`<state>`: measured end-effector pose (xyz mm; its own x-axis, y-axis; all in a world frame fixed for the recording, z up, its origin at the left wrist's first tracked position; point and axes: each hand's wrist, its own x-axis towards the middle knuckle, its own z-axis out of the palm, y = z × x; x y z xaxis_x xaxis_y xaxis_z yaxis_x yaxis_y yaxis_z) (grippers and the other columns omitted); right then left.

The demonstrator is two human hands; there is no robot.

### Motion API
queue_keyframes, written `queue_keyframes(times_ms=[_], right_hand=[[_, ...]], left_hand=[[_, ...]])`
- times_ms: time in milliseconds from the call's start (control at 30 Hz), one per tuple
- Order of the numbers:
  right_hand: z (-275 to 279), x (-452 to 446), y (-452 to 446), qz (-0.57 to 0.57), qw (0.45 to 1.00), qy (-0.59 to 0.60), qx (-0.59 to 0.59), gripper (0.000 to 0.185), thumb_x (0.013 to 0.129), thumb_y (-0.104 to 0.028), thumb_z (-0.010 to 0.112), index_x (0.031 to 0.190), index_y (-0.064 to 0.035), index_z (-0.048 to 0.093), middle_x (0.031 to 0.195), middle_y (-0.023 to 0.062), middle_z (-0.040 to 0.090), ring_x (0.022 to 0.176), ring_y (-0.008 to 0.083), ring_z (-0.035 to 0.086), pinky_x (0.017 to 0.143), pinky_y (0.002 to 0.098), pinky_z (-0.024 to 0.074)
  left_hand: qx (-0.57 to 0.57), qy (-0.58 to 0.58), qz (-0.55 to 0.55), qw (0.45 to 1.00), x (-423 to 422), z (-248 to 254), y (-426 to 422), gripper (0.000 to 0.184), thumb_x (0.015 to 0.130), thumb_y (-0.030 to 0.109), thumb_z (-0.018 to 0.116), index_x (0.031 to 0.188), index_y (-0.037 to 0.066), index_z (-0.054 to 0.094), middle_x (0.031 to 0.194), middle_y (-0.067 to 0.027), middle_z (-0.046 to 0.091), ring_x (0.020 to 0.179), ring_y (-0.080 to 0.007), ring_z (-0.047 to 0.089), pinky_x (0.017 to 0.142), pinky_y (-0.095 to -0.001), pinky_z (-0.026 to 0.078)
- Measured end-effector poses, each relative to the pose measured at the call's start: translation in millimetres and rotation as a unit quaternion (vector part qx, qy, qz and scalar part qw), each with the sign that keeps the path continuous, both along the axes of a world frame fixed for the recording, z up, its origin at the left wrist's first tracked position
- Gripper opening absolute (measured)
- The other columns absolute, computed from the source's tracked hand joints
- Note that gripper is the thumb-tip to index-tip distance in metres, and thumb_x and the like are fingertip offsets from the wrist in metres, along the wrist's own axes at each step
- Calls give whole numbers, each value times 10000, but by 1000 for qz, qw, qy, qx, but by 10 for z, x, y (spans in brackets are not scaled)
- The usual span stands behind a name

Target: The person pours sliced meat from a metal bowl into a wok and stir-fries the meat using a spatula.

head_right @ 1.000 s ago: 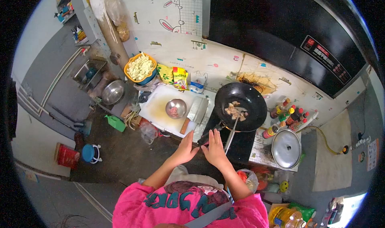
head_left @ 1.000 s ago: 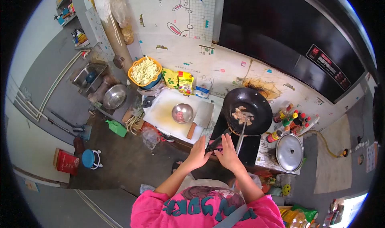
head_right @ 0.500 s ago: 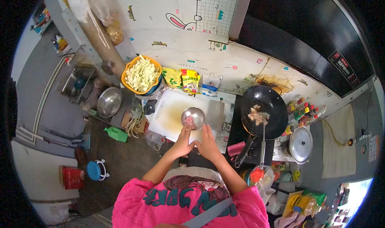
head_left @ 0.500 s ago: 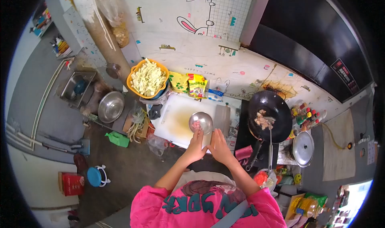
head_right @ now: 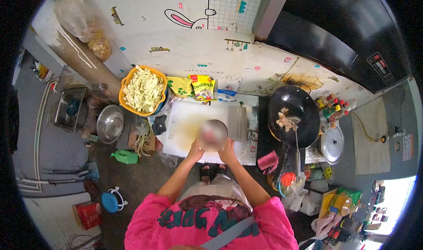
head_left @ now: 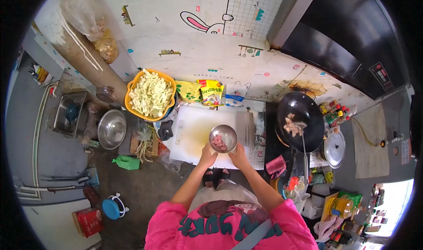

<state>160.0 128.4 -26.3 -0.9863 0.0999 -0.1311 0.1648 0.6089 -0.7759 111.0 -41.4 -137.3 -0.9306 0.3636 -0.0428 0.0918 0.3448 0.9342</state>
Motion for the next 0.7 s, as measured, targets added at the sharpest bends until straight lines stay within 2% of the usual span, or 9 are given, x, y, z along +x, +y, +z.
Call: queue_keyframes(times_ms=[67, 100, 167, 200, 367, 467, 533, 600, 700], right_hand=[[-135, -125, 57, -42, 994, -89, -43, 583, 782, -187, 630, 1218, 66, 337, 1192, 322, 430, 1109, 436, 443, 919, 436, 387], [-485, -171, 73, -92, 988, -121, 4, 512, 775, -172, 633, 1155, 46, 369, 1103, 263, 513, 1011, 383, 523, 816, 412, 446], [-1532, -212, 175, -143, 985, -84, -45, 514, 779, -154, 623, 1176, 2, 336, 1116, 222, 499, 968, 367, 546, 775, 424, 460], [-1622, -220, 169, -176, 974, -110, -92, 519, 782, -145, 617, 1187, -24, 316, 1125, 205, 487, 950, 359, 555, 756, 432, 469], [-1036, -387, 23, -277, 854, -264, -353, 555, 797, -97, 581, 1216, -156, 221, 1193, 158, 409, 889, 330, 591, 667, 453, 520], [-1764, -296, 133, -178, 920, -194, -289, 494, 785, -133, 618, 1202, -138, 354, 1157, 71, 432, 919, 245, 565, 605, 408, 533], [-1839, -249, 93, -208, 921, -175, -280, 471, 776, -145, 638, 1194, -109, 423, 1095, 40, 475, 912, 217, 566, 579, 396, 545], [-1043, -362, -56, -361, 835, -202, -364, 471, 772, -124, 631, 1189, -91, 416, 1025, 65, 522, 860, 245, 598, 575, 413, 568], [-671, -336, -74, -357, 823, -195, -396, 437, 784, -76, 589, 1164, 4, 388, 933, 150, 554, 747, 309, 632, 586, 408, 586]], left_hand=[[24, -55, 42, 997, -2, 27, -5, 610, 716, 108, 642, 1232, -23, 345, 1172, -285, 447, 1123, -429, 406, 955, -459, 335], [13, -51, 46, 998, -26, -36, -15, 599, 717, 106, 638, 1225, -27, 350, 1164, -287, 454, 1105, -427, 424, 940, -455, 352], [-4, -42, 56, 998, -101, -223, 15, 576, 720, 103, 629, 1211, -34, 360, 1148, -290, 469, 1070, -421, 459, 910, -448, 384], [7, -68, 56, 996, -126, -248, 25, 561, 724, 95, 619, 1207, -34, 366, 1140, -282, 480, 1059, -406, 475, 893, -434, 400], [97, -94, 88, 987, -235, -331, 181, 485, 735, 50, 571, 1181, -32, 402, 1128, -240, 513, 993, -318, 554, 829, -361, 452], [88, -122, 75, 986, -213, -252, 142, 476, 749, 54, 564, 1194, -15, 411, 1149, -194, 515, 1011, -273, 552, 841, -346, 443], [105, -233, 66, 965, -172, 7, 65, 486, 764, 78, 582, 1210, -6, 406, 1165, -174, 511, 1018, -257, 549, 839, -338, 444], [111, -299, 65, 946, -158, 329, -4, 494, 788, 132, 596, 1226, 10, 405, 1188, -150, 501, 1044, -239, 532, 836, -340, 445], [122, -336, 76, 931, -137, 737, -109, 518, 829, 263, 599, 1253, 43, 400, 1231, -115, 478, 1103, -217, 489, 825, -360, 451]])
